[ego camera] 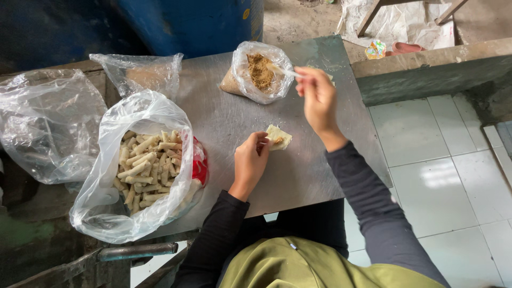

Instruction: The person sits at a metal table and spreads a brown paste onto thin square wrappers using a small stick, then folds the wrappers over the paste. They then handle larger flattened dough discs, peeling and stacking them on the table.

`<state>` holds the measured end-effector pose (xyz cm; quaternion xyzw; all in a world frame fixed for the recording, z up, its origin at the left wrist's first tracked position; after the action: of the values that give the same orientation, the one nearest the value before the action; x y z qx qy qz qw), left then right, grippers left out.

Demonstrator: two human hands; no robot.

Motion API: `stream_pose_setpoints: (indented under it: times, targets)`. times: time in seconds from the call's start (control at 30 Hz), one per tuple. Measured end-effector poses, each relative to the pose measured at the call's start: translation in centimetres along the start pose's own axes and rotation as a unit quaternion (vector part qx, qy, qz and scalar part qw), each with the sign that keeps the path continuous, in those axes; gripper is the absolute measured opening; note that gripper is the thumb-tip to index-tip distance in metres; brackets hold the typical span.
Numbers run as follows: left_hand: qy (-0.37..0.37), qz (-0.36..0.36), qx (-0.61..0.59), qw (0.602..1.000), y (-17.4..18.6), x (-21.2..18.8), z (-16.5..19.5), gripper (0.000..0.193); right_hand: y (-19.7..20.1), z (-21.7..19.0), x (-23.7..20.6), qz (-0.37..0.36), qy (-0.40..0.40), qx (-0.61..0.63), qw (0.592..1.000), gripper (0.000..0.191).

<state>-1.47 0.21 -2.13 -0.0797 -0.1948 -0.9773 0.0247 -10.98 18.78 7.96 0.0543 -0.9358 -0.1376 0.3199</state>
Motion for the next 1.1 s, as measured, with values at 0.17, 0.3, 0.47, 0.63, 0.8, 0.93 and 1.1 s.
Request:
stream_pose_setpoints:
  times: [0.17,0.3,0.47,0.63,0.8,0.93,1.1]
  targets:
    - [-0.028,0.003,0.059,0.998,-0.2,0.4,2.1,0.023,-1.9,-2.6,2.0,-0.012,0.037,-0.183,0.982,0.037]
    - [-0.045,0.004,0.085,0.995,-0.4,0.7,2.3,0.019,-1.8,-1.2,-3.4,-0.084,-0.085,-0.233,0.965,0.019]
    - [-0.066,0.002,0.149,0.987,-1.2,0.5,1.4,0.011,-2.9,1.1,-9.2,-0.125,-0.130,-0.323,0.929,0.020]
    - [-0.132,0.003,0.173,0.976,-1.3,0.1,2.0,0.008,-3.5,2.6,-10.4,-0.126,-0.149,-0.304,0.933,0.012]
    - [-0.177,-0.015,0.201,0.963,-1.1,-0.1,2.9,0.016,-3.3,1.8,-10.1,-0.107,-0.126,-0.338,0.927,0.019]
    - [-0.177,-0.041,0.217,0.959,-1.4,0.1,2.9,0.014,-3.4,1.7,-10.0,-0.104,-0.131,-0.319,0.933,0.009]
    - [-0.196,-0.037,0.238,0.951,-1.3,0.2,3.2,0.010,-4.6,1.6,-10.1,-0.098,-0.156,-0.168,0.968,0.012]
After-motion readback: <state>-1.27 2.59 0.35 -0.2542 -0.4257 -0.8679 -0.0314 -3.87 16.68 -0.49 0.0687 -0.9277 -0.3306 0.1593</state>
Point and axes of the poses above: each hand's wrist, its own x-axis towards the middle knuckle, its own y-axis out of the back of the hand, z = x × y, the point moved 9 cm from there along x, towards the middle knuckle, and after that the axes turned 7 degrees about -z, right-handed, at the moved point
